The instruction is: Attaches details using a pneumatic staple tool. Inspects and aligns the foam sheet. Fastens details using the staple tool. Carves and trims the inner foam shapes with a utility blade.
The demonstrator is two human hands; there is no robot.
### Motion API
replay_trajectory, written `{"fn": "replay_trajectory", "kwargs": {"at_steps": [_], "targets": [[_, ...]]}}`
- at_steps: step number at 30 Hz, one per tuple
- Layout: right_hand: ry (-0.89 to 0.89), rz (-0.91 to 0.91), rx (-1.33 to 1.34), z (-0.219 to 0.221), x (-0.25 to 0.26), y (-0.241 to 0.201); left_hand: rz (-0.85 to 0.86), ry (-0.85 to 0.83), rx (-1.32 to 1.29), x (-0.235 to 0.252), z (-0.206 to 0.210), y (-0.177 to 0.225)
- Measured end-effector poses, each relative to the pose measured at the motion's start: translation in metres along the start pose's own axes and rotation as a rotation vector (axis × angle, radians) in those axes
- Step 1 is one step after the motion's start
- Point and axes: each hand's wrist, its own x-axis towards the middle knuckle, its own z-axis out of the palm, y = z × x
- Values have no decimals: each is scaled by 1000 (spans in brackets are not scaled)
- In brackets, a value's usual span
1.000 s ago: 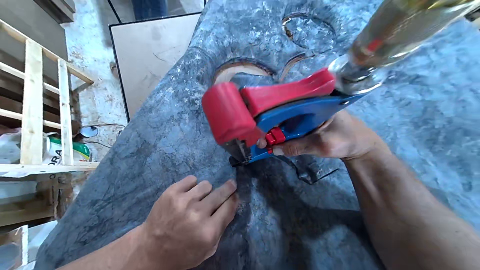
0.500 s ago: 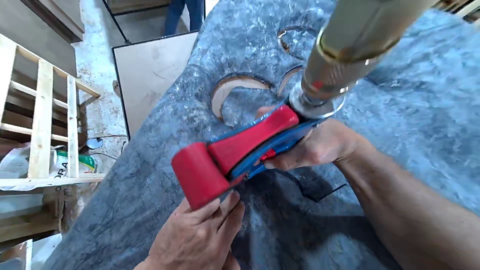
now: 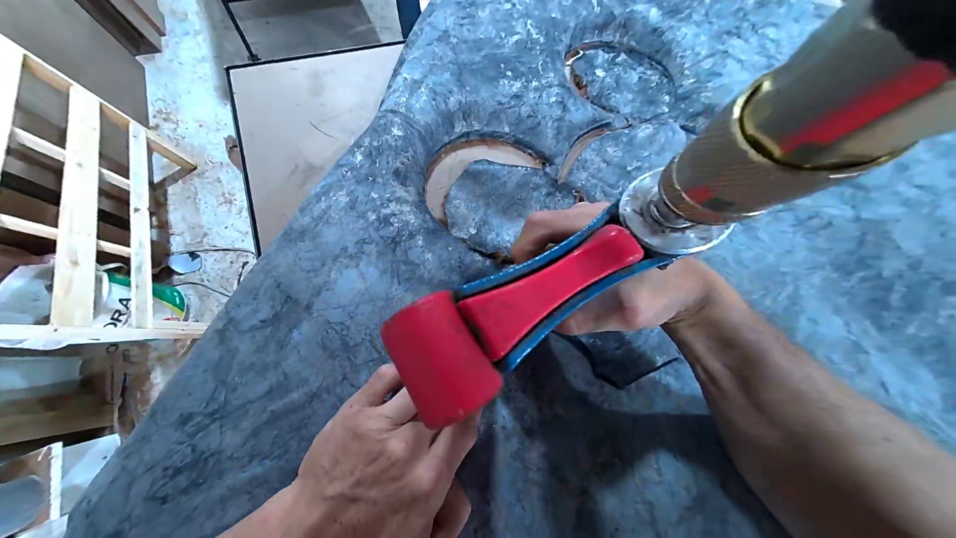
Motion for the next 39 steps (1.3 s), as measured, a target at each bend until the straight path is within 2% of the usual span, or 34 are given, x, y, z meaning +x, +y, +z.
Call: {"fn": "replay_trajectory", "kwargs": {"at_steps": [8,12,17,20,22,25,27,29,31,34,37,39], "targets": [[-120,-28,80,-9,10,6,-33,-25,-65,-2,0,2],[-169,-68,10,-15,17,9,-34,-68,-88,-4,-3,0],[-280,-104,136,-20,24,21,-35,-97,-157,-4,-5,1],[-218,-91,62,-16,26,10,-94,-38,-112,-4,-5,3],[-137,-53,-31,-21,16,-6,-203,11,-72,-3,-6,3],[130,26,-174,-38,-31,-45,-239,-67,-39,5,-12,-3],[363,111,-250,-36,-87,-81,-182,-154,-19,16,-14,-10],[633,261,-288,-15,-160,-121,-133,-231,-33,29,-15,-17],[952,380,-208,35,-225,-166,-116,-331,-37,37,-17,-19],[1416,422,-169,138,-266,-238,-43,-365,-117,45,-28,-34],[2003,436,-287,273,-271,-294,193,-284,-184,45,-27,-58],[2347,476,-321,347,-266,-314,297,-275,-241,34,-23,-85]]}}
